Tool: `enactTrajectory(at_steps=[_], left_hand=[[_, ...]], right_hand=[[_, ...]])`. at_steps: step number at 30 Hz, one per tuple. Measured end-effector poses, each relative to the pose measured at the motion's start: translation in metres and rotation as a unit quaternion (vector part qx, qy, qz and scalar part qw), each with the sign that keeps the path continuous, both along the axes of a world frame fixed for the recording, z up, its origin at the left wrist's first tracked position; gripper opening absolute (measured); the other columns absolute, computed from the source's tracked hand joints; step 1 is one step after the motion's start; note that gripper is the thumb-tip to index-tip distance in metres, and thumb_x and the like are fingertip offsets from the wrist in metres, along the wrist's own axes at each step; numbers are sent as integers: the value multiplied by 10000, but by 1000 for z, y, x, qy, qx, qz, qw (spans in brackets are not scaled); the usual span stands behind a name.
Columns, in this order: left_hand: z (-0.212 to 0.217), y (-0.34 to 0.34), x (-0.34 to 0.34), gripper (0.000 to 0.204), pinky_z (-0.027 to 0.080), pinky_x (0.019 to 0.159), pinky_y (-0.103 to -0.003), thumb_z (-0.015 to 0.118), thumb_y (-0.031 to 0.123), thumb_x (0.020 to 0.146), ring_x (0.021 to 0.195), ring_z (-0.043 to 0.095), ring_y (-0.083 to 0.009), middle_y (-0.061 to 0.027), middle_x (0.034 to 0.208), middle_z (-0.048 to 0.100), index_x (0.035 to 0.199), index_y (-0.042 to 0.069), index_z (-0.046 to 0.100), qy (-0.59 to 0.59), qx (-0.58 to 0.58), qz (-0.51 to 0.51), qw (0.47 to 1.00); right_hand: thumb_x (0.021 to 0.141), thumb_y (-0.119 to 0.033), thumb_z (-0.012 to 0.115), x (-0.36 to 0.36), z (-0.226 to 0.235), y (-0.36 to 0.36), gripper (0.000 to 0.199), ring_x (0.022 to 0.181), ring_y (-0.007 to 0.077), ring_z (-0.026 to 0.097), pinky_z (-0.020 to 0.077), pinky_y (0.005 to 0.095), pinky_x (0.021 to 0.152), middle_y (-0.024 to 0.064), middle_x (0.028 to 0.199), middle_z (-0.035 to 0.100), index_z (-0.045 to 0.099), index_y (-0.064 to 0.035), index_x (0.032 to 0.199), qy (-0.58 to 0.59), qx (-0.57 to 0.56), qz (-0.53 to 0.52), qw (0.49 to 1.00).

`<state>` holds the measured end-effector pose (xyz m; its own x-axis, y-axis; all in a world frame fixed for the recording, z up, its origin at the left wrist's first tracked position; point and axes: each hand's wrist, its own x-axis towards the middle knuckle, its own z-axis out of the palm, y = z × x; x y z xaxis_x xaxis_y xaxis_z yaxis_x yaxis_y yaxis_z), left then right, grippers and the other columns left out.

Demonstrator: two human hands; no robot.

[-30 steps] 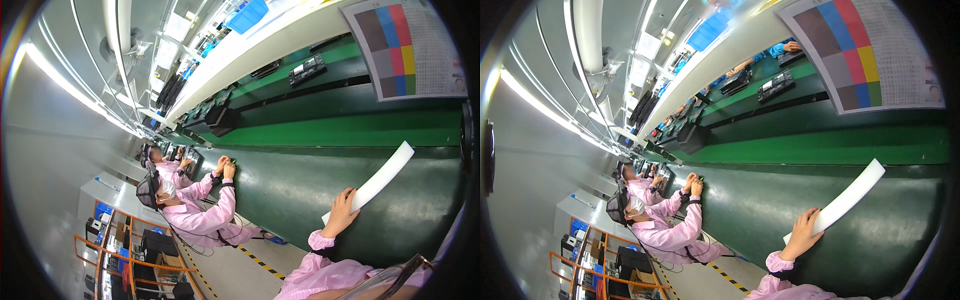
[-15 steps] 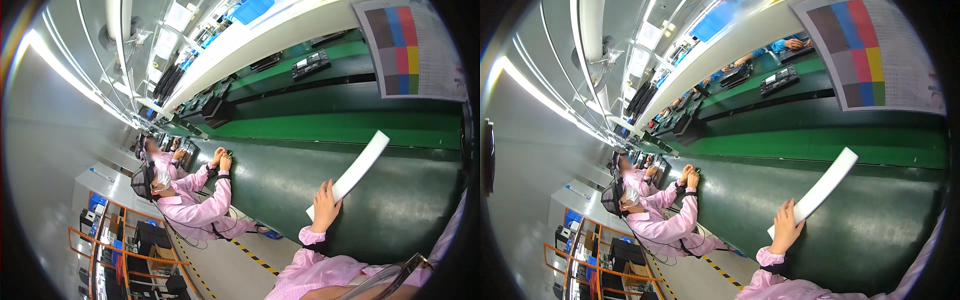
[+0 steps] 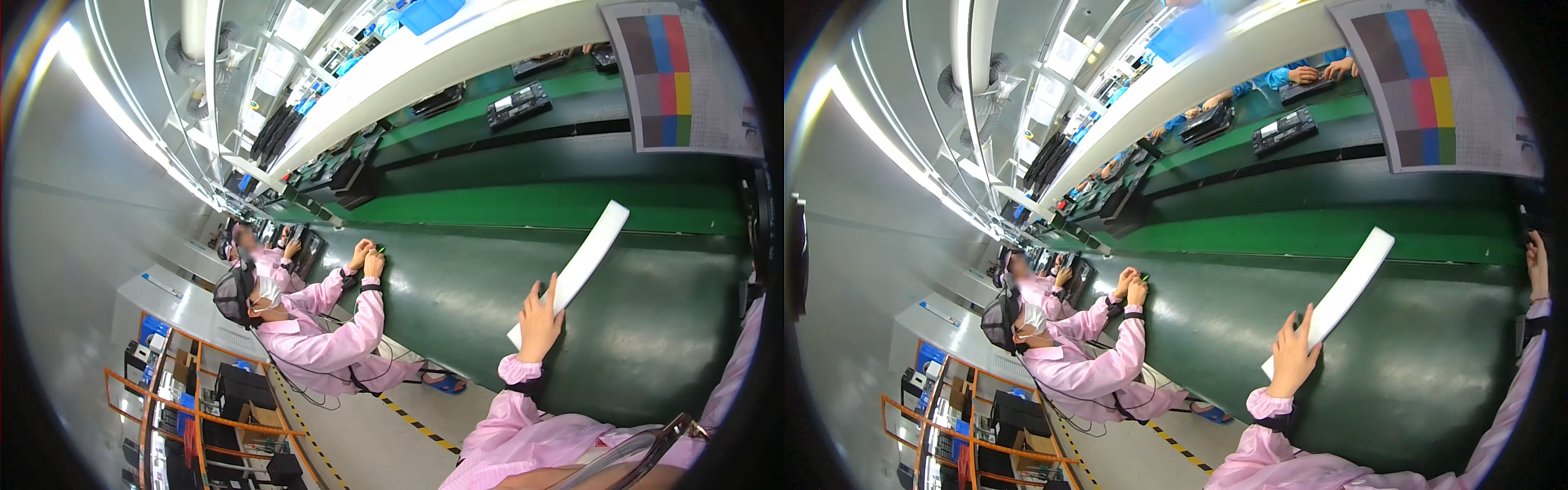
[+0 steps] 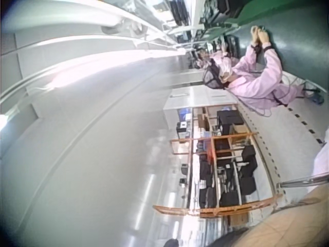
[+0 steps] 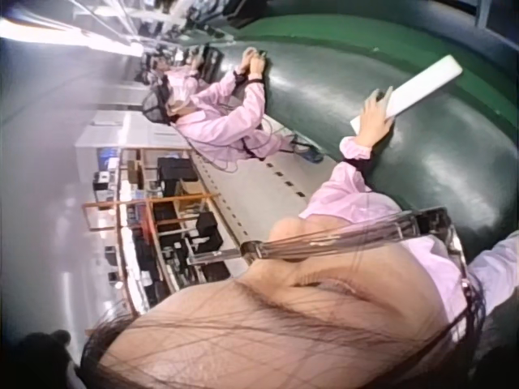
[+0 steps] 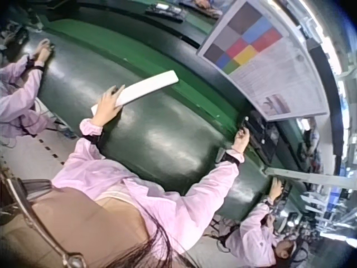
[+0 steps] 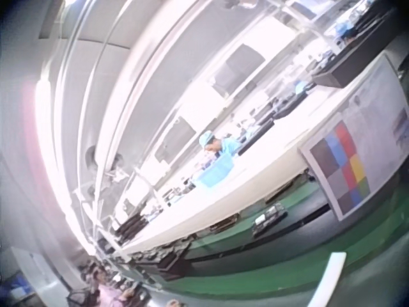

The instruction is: Inspecting, testing, and organizing tablet computers on an electronics assembly line.

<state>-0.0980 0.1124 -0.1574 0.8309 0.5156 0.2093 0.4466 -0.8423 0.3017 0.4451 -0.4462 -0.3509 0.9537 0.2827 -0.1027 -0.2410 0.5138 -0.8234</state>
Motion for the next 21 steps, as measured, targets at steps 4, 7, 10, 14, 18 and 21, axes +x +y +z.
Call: enactTrajectory(at_steps=[4, 7, 10, 14, 18, 21], left_hand=[[5, 1, 2, 763, 411, 826, -476, 635, 215, 806, 1165, 422, -363, -192, 1386, 323, 1441, 318, 225, 29, 37, -23, 999], [6, 2, 5, 714, 434, 789, -466, 617, 240, 826, 1138, 439, -360, -194, 1395, 318, 1432, 327, 250, 43, 51, -43, 997], [2, 3, 5, 669, 450, 773, -428, 610, 296, 841, 1121, 443, -358, -219, 1372, 336, 1426, 285, 284, -32, 77, -90, 993], [-4, 4, 4, 659, 456, 760, -421, 595, 306, 854, 1117, 445, -362, -234, 1364, 335, 1430, 241, 282, 16, 66, -94, 993], [-2, 4, 7, 634, 461, 782, -435, 571, 309, 873, 1113, 440, -383, -243, 1357, 334, 1428, 202, 285, 16, 58, -106, 993], [-1, 5, 9, 620, 461, 803, -442, 559, 310, 881, 1112, 436, -394, -245, 1357, 332, 1426, 196, 288, 11, 55, -110, 992]], right_hand=[[904, -286, 573, -86, 11, 86, 320, 473, 2, 317, 227, 157, 397, -64, 616, 391, 564, -37, 1105, 19, -36, -81, 996], [873, -309, 606, -147, 51, 145, 289, 423, 1, 293, 184, 174, 363, -85, 557, 348, 578, -49, 995, 40, -23, -64, 997], [856, -299, 616, -204, 86, 185, 221, 399, 9, 291, 188, 179, 351, -82, 546, 357, 553, -88, 859, -10, -37, -75, 996], [850, -287, 612, -265, 112, 204, 220, 385, 12, 292, 202, 183, 349, -76, 558, 387, 509, -121, 748, 73, -93, -24, 993], [844, -253, 608, -337, 124, 223, 208, 396, 29, 303, 218, 187, 363, -50, 626, 426, 469, -101, 815, 148, -113, -66, 980], [825, -197, 610, -392, 143, 240, 187, 412, 42, 312, 219, 196, 364, -25, 696, 459, 472, -84, 884, 161, -97, 5, 982]])
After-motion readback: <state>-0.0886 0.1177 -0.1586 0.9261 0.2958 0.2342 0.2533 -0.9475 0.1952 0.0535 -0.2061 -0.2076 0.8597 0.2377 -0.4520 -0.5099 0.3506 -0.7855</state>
